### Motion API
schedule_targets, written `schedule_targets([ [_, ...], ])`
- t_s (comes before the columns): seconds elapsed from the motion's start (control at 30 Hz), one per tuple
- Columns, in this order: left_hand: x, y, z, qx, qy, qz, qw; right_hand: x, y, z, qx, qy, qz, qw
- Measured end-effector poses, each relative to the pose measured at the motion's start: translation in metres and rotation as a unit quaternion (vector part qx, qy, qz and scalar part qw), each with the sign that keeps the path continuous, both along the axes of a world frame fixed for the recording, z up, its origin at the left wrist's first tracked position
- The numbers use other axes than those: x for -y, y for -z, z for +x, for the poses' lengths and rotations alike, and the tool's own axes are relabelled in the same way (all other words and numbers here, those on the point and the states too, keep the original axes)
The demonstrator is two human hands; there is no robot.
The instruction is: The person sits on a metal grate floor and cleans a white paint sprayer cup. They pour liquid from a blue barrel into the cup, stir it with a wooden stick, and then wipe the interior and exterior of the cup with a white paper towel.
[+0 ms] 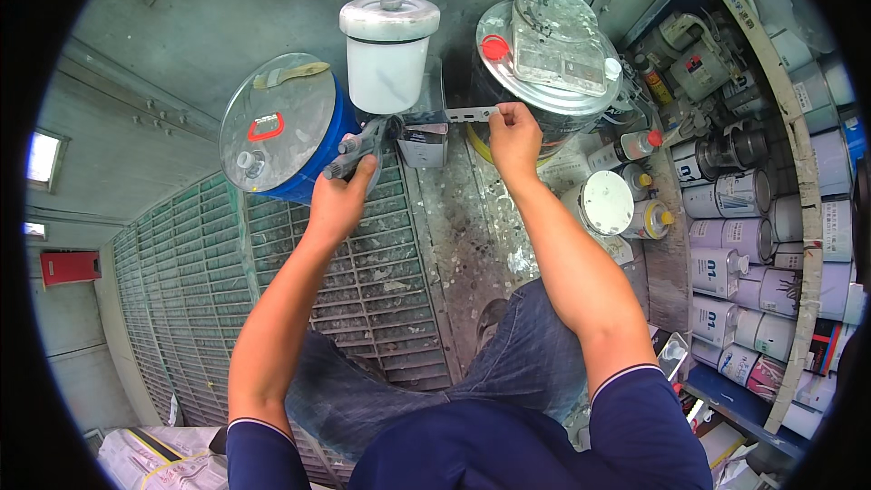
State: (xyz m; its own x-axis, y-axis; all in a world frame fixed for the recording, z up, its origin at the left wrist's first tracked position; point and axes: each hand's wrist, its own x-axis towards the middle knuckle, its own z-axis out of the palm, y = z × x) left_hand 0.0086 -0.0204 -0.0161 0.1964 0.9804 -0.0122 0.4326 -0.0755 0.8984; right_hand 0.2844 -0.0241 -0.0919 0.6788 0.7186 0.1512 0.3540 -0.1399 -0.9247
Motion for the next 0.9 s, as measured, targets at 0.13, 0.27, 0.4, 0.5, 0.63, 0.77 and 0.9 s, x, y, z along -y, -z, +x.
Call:
schedule_targets([
  [0.13, -0.004, 0.007, -0.004, 0.005, -0.017, 0.017, 1.000, -0.001, 0.003, 0.000, -0.003, 0.000, 0.009, 1.000],
  [0.27, -0.009, 0.006, -0.009, -0.011, -0.006, -0.043, 0.999, -0.001, 0.002, -0.001, -0.006, 0.002, 0.011, 1.000],
  [0.4, -0.010, -0.007, -0.006, -0.039, -0.020, -0.056, 0.997, 0.000, 0.001, 0.000, -0.008, 0.002, 0.016, 1.000],
  [0.5, -0.012, -0.004, -0.005, -0.019, -0.023, -0.044, 0.999, -0.001, 0.001, 0.000, -0.015, 0.002, 0.026, 1.000],
  [0.63, -0.017, 0.011, -0.010, -0.015, -0.021, 0.050, 0.998, -0.001, -0.004, -0.004, -0.033, 0.004, 0.037, 0.999],
  [0.77, -0.023, 0.022, -0.007, 0.003, -0.047, 0.006, 0.999, -0.001, -0.004, -0.008, -0.122, 0.037, 0.042, 0.991],
  [0.9, -0.024, 0.022, -0.005, 0.041, -0.067, -0.005, 0.997, -0.004, -0.010, -0.022, -0.319, 0.051, 0.044, 0.945],
])
